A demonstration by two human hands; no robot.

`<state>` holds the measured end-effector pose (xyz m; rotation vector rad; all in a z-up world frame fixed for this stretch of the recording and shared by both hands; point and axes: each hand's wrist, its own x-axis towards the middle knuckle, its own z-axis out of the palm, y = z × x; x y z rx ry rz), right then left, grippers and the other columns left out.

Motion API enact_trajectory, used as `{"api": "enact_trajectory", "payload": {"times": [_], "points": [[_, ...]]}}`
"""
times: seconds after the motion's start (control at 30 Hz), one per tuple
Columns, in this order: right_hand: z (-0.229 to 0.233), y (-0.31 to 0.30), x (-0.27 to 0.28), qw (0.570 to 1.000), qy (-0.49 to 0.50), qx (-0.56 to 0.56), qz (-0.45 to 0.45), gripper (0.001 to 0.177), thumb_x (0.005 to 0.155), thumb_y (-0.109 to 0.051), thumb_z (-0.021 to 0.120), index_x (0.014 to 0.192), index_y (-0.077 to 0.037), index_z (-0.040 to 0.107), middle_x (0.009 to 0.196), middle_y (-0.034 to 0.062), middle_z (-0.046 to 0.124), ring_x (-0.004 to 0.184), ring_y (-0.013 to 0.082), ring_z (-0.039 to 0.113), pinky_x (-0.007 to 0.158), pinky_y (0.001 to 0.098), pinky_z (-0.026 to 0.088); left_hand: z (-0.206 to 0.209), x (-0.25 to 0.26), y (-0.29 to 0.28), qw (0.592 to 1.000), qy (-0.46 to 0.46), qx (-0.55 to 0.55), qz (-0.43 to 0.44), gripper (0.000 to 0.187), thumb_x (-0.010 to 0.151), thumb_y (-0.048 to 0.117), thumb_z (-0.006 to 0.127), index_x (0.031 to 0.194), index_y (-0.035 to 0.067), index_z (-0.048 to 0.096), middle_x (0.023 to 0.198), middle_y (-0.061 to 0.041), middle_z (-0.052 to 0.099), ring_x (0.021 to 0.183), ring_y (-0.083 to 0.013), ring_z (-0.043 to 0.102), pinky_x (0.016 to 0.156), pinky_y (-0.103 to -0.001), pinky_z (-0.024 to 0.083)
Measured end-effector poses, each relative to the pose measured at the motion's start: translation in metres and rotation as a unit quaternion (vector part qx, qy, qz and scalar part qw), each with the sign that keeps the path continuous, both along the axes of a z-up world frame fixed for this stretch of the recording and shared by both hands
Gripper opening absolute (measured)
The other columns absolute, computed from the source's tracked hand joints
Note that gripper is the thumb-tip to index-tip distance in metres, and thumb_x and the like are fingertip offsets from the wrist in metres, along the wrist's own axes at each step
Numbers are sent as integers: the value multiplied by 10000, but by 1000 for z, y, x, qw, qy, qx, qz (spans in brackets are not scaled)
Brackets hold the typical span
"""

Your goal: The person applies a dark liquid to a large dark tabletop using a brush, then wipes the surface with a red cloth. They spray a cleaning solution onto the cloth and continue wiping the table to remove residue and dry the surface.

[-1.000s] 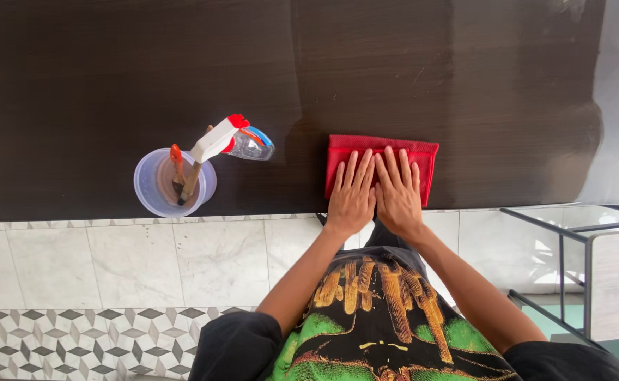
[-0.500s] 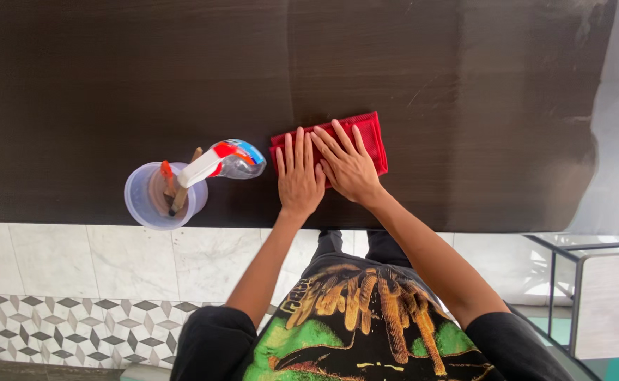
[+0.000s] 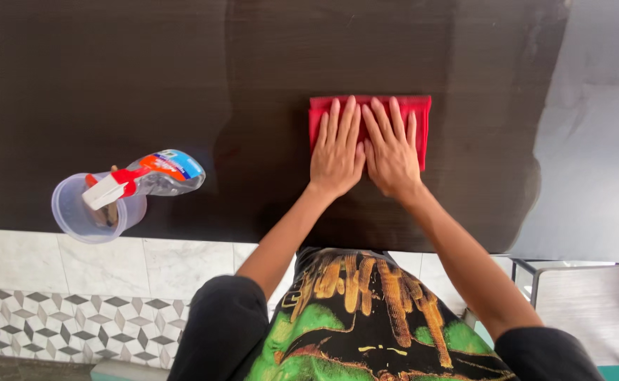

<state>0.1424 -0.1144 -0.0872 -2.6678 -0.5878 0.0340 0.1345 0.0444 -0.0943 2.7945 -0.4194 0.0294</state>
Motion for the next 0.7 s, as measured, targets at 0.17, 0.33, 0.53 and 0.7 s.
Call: {"api": "enact_trajectory", "payload": {"times": [0.17, 0.33, 0.53, 0.7], "points": [[0, -7, -72, 998, 46, -39, 10, 622, 1020, -258, 453, 1587, -21, 357, 1676, 163, 277, 1565, 412, 147, 1235, 640, 91, 7, -77, -8, 998, 17, -54, 2, 639, 1039, 274, 408, 1590, -37, 313, 1688, -170, 263, 1585, -355, 207, 1305, -499, 158], [4, 42, -99, 993, 58, -61, 82, 646, 968, -298, 480, 1558, -58, 375, 1668, 99, 282, 1549, 397, 142, 1207, 650, 93, 7, -129, 32, 997, 30, -6, 74, 603, 1051, 279, 392, 1574, -18, 350, 1664, -169, 305, 1564, -351, 238, 1273, -507, 164], [4, 119, -57, 990, 0, 23, 137, 632, 1007, -298, 495, 1590, -79, 388, 1672, 58, 318, 1563, 341, 192, 1233, 630, 128, 5, -108, 103, 987, 18, 39, 157, 609, 1042, 264, 391, 1570, -35, 348, 1663, -176, 314, 1557, -363, 254, 1268, -527, 163], [7, 160, 19, 993, -10, 46, 112, 625, 998, -279, 531, 1582, -98, 401, 1656, 49, 358, 1561, 316, 222, 1246, 602, 155, 3, -27, 140, 984, 4, 65, 165, 613, 1047, 267, 415, 1587, -15, 345, 1680, -135, 302, 1569, -348, 235, 1280, -522, 162]]}}
